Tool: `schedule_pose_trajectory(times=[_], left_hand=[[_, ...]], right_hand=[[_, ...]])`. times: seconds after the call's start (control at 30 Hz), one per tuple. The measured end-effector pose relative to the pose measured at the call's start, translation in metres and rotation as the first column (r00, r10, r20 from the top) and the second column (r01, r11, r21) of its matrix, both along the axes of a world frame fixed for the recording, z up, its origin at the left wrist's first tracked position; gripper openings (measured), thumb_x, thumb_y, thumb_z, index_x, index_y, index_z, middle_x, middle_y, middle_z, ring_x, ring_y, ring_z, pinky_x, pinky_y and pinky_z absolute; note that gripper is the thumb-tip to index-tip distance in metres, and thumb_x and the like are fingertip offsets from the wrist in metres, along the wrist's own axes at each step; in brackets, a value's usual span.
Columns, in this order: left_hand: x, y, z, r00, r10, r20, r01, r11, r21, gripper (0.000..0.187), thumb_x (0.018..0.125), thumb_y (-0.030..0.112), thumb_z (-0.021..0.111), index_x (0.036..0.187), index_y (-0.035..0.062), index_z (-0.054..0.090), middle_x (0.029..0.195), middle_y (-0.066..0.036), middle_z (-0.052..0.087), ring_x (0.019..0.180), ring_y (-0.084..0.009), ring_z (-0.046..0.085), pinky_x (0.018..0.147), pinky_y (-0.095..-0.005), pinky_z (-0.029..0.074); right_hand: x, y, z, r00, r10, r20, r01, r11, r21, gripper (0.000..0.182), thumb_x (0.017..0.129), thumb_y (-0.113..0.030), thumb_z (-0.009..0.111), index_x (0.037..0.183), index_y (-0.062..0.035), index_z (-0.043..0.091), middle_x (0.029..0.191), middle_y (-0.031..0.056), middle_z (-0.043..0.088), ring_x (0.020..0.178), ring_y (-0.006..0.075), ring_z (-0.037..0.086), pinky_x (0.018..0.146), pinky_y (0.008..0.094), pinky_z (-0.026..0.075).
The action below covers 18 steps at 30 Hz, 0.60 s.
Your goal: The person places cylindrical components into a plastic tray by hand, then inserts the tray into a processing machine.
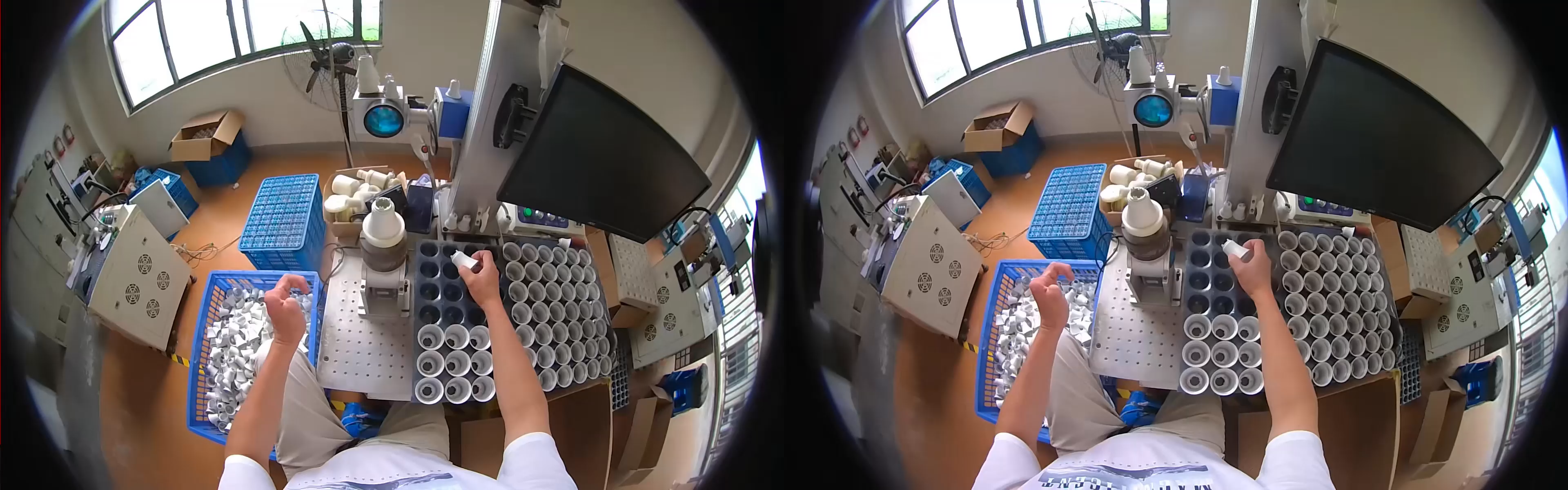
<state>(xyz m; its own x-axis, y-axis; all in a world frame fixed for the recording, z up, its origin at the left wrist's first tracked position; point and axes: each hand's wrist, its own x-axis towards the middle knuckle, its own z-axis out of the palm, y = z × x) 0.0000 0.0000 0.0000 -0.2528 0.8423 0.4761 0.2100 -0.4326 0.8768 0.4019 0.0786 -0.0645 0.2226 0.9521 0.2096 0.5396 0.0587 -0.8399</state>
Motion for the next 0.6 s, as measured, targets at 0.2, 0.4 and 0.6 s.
schedule_pose_trajectory(times=[0.2, 0.4, 0.6], left_hand=[[0.047, 0.043, 0.068, 0.998, -0.063, -0.026, 0.064, 0.997, 0.040, 0.033, 0.059, -0.006, 0.034, 0.080, -0.0067, 0.059, 0.083, -0.012, 0.061, 0.086, -0.0216, 0.058, 0.089, -0.0286, 0.044], [0.109, 0.103, 0.116, 0.981, -0.150, -0.121, 0.159, 0.985, 0.067, 0.030, 0.070, 0.001, 0.039, 0.082, -0.0042, 0.066, 0.093, -0.017, 0.065, 0.091, -0.0245, 0.059, 0.088, -0.0328, 0.044], [0.100, 0.102, 0.137, 0.922, -0.383, 0.060, 0.377, 0.921, 0.100, 0.027, 0.062, 0.005, 0.036, 0.046, -0.0026, 0.056, 0.050, -0.007, 0.057, 0.051, -0.0152, 0.051, 0.056, -0.0277, 0.044]], right_hand=[[0.010, 0.017, -0.001, 0.996, 0.026, 0.083, -0.026, 1.000, -0.005, 0.046, 0.074, -0.023, 0.074, 0.106, 0.0003, 0.049, 0.093, 0.0146, 0.061, 0.083, 0.0269, 0.062, 0.075, 0.0370, 0.052], [-0.009, 0.024, 0.102, 0.877, 0.187, -0.443, -0.161, 0.982, 0.096, 0.023, 0.082, -0.011, 0.070, 0.087, -0.0039, 0.049, 0.084, 0.0029, 0.055, 0.076, 0.0112, 0.058, 0.070, 0.0263, 0.053], [-0.128, -0.009, 0.189, 0.755, 0.506, -0.417, -0.347, 0.848, 0.401, 0.022, 0.088, -0.010, 0.071, 0.090, -0.0059, 0.049, 0.091, 0.0032, 0.061, 0.084, 0.0047, 0.056, 0.072, 0.0218, 0.047]])
